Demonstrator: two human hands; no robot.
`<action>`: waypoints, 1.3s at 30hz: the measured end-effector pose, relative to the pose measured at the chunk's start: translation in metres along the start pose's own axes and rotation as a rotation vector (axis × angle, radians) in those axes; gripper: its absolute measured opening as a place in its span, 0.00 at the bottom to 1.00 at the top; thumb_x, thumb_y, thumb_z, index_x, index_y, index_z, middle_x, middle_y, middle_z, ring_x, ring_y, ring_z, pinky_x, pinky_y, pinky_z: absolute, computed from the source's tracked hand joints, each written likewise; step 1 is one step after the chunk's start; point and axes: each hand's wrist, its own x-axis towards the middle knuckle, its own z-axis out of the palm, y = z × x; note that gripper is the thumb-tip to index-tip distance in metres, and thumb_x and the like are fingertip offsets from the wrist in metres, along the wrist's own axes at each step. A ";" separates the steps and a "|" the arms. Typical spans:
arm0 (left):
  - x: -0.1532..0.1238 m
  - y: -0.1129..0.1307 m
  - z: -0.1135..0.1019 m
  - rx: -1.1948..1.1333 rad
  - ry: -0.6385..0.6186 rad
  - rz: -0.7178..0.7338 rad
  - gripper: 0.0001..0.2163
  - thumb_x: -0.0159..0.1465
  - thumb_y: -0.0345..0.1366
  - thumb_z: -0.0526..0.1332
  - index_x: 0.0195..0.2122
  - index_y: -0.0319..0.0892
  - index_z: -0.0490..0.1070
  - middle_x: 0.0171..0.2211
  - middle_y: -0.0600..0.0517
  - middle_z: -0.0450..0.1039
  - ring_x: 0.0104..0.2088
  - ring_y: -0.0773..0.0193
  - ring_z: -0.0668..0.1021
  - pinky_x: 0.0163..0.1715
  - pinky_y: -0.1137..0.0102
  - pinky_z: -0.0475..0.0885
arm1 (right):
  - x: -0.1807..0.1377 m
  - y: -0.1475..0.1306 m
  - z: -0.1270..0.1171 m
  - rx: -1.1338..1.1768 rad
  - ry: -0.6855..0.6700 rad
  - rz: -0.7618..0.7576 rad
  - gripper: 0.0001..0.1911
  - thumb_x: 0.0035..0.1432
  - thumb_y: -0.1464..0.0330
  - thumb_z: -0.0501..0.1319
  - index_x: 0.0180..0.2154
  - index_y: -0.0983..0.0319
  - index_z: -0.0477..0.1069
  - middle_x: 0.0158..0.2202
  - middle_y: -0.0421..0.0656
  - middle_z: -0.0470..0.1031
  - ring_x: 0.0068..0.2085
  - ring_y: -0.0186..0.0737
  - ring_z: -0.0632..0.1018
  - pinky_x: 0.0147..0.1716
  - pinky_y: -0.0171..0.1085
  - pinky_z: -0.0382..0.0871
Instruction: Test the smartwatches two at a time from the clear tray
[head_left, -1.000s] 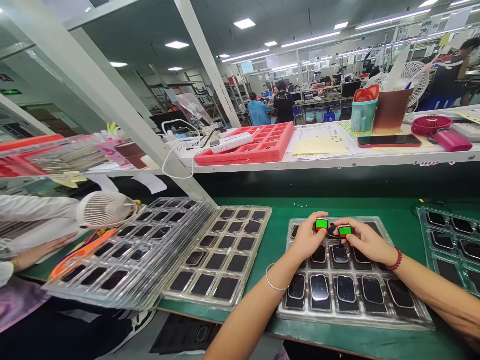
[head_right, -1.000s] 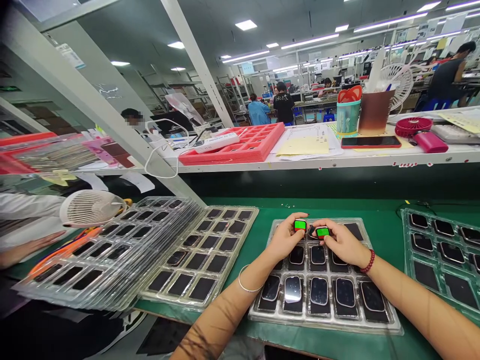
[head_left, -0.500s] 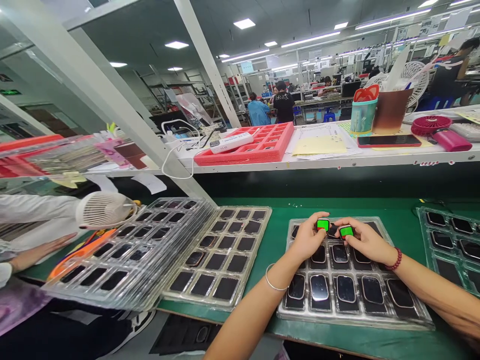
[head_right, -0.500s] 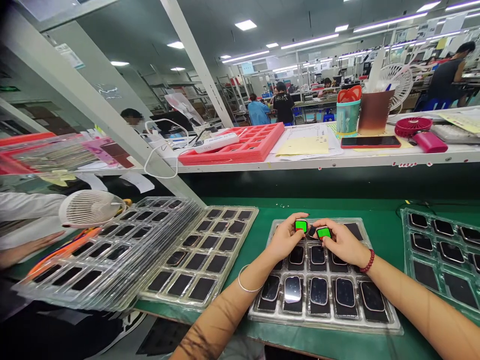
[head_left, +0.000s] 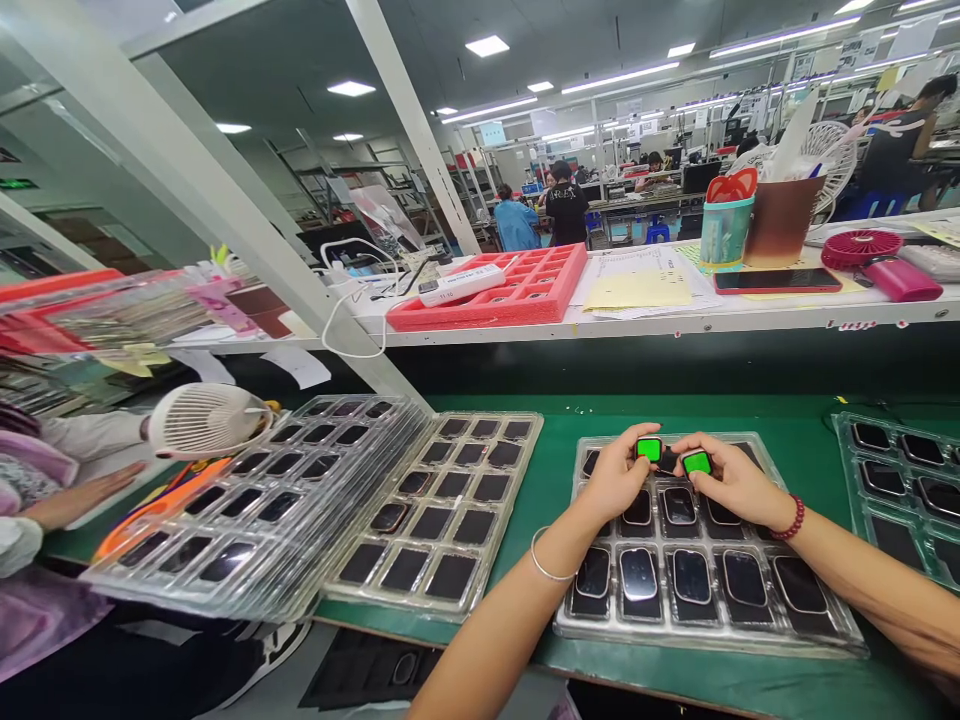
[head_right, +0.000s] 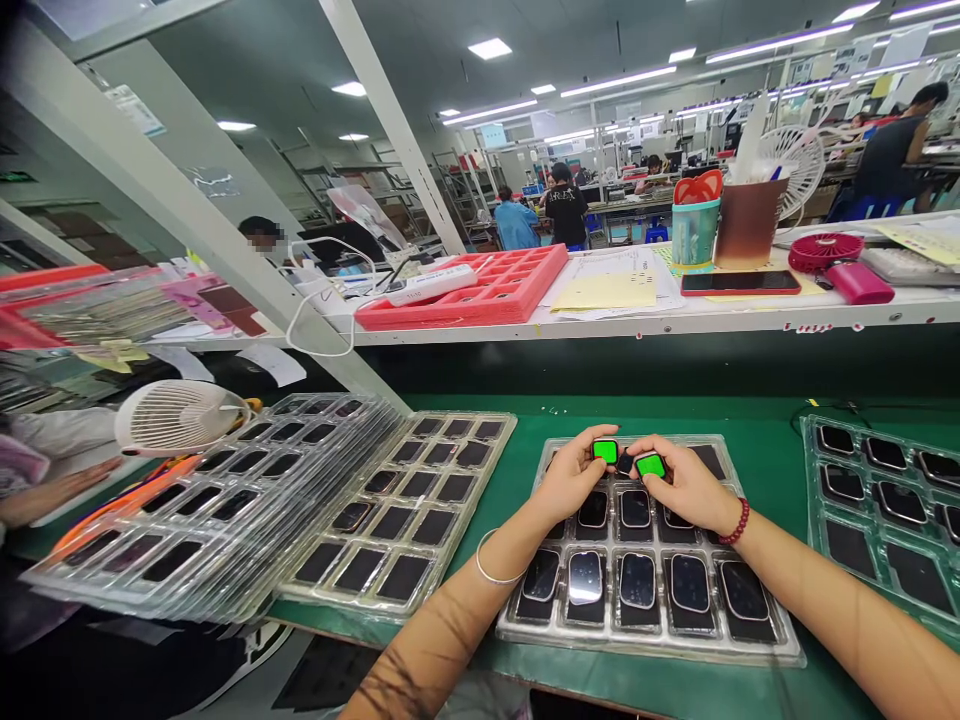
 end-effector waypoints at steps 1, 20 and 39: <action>0.000 -0.001 0.000 -0.008 -0.003 0.002 0.21 0.58 0.26 0.54 0.54 0.41 0.64 0.41 0.47 0.72 0.37 0.64 0.76 0.40 0.68 0.73 | 0.000 0.000 0.000 -0.002 0.002 -0.003 0.15 0.54 0.74 0.55 0.45 0.60 0.63 0.37 0.43 0.74 0.39 0.41 0.75 0.41 0.40 0.68; 0.001 0.002 0.001 0.017 0.021 -0.016 0.20 0.57 0.27 0.57 0.52 0.43 0.66 0.40 0.49 0.74 0.36 0.63 0.76 0.38 0.69 0.73 | 0.001 0.000 0.001 0.091 0.007 0.024 0.19 0.54 0.75 0.56 0.48 0.59 0.63 0.42 0.44 0.73 0.44 0.41 0.75 0.43 0.40 0.71; 0.001 0.007 0.000 0.053 0.023 -0.013 0.22 0.53 0.24 0.56 0.50 0.41 0.65 0.39 0.49 0.73 0.37 0.64 0.75 0.36 0.71 0.69 | 0.004 0.003 0.006 0.209 0.051 0.032 0.20 0.50 0.76 0.54 0.46 0.59 0.64 0.45 0.44 0.71 0.43 0.39 0.75 0.43 0.42 0.73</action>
